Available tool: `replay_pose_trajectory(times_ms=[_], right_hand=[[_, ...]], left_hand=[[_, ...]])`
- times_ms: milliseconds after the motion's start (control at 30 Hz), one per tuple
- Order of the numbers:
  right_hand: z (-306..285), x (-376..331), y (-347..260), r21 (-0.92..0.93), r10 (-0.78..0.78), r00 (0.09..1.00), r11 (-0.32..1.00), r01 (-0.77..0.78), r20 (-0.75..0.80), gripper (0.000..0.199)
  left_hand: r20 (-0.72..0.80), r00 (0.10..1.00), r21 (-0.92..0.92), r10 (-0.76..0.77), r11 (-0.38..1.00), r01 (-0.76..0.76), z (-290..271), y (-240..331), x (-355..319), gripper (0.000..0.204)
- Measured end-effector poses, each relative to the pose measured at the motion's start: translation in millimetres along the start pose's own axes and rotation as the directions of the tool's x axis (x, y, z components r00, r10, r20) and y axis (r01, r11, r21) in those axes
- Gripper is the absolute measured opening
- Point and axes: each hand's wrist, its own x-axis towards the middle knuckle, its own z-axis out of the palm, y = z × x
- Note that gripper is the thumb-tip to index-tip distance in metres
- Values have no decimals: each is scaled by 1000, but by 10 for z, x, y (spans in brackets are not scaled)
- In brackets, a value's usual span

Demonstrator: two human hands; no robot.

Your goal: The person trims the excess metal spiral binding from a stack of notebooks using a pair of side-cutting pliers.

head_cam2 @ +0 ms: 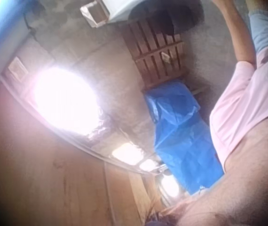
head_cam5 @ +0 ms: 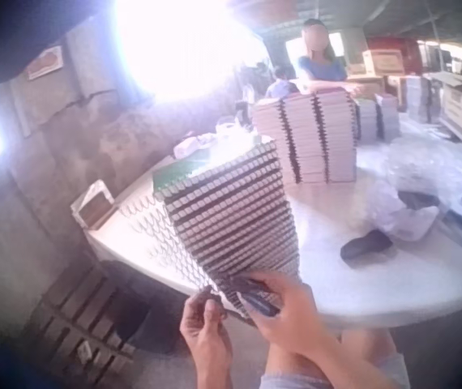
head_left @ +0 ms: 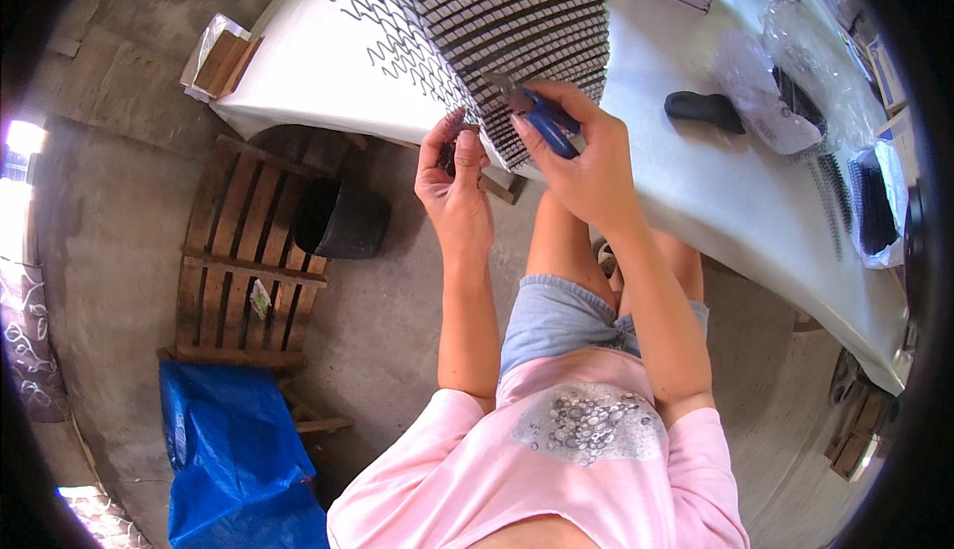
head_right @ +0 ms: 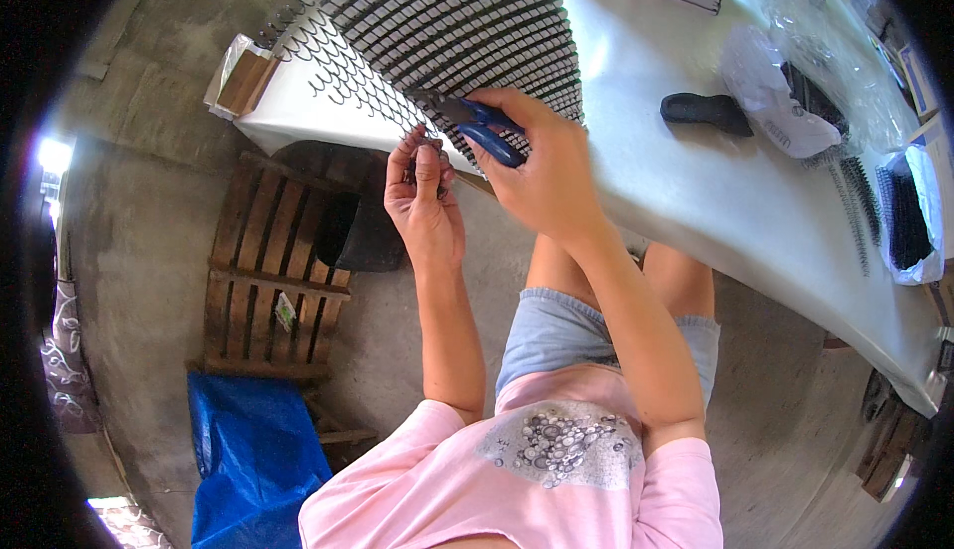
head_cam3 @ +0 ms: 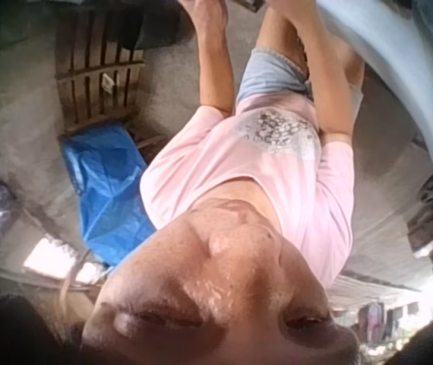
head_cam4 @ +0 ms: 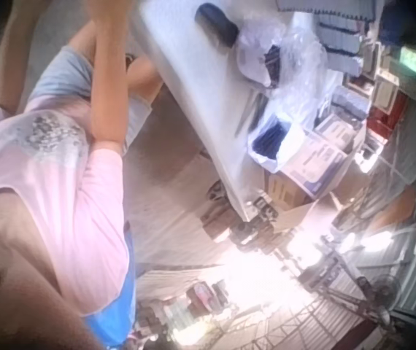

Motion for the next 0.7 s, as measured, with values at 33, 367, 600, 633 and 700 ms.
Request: replay_pose_trajectory(times_ms=[33,367,600,633,700], right_hand=[[21,23,-21,49,74,997,996,-74,-2,26],[28,133,-100,-108,53,995,993,-44,81,24],[-93,-88,-106,-467,-67,991,877,115,118,41],[-116,-151,-134,-624,-73,990,770,131,117,45],[-116,-215,-160,-674,-53,991,728,124,125,46]], left_hand=[[-5,1000,0,4,1000,-4,-8,10,5,26],[38,999,27,-20,999,19,-16,14,12,25],[4,999,-4,-37,999,38,-16,9,9,24],[1,999,-19,-46,999,46,-15,7,2,24],[1,999,-25,-40,999,40,-10,11,4,24]])
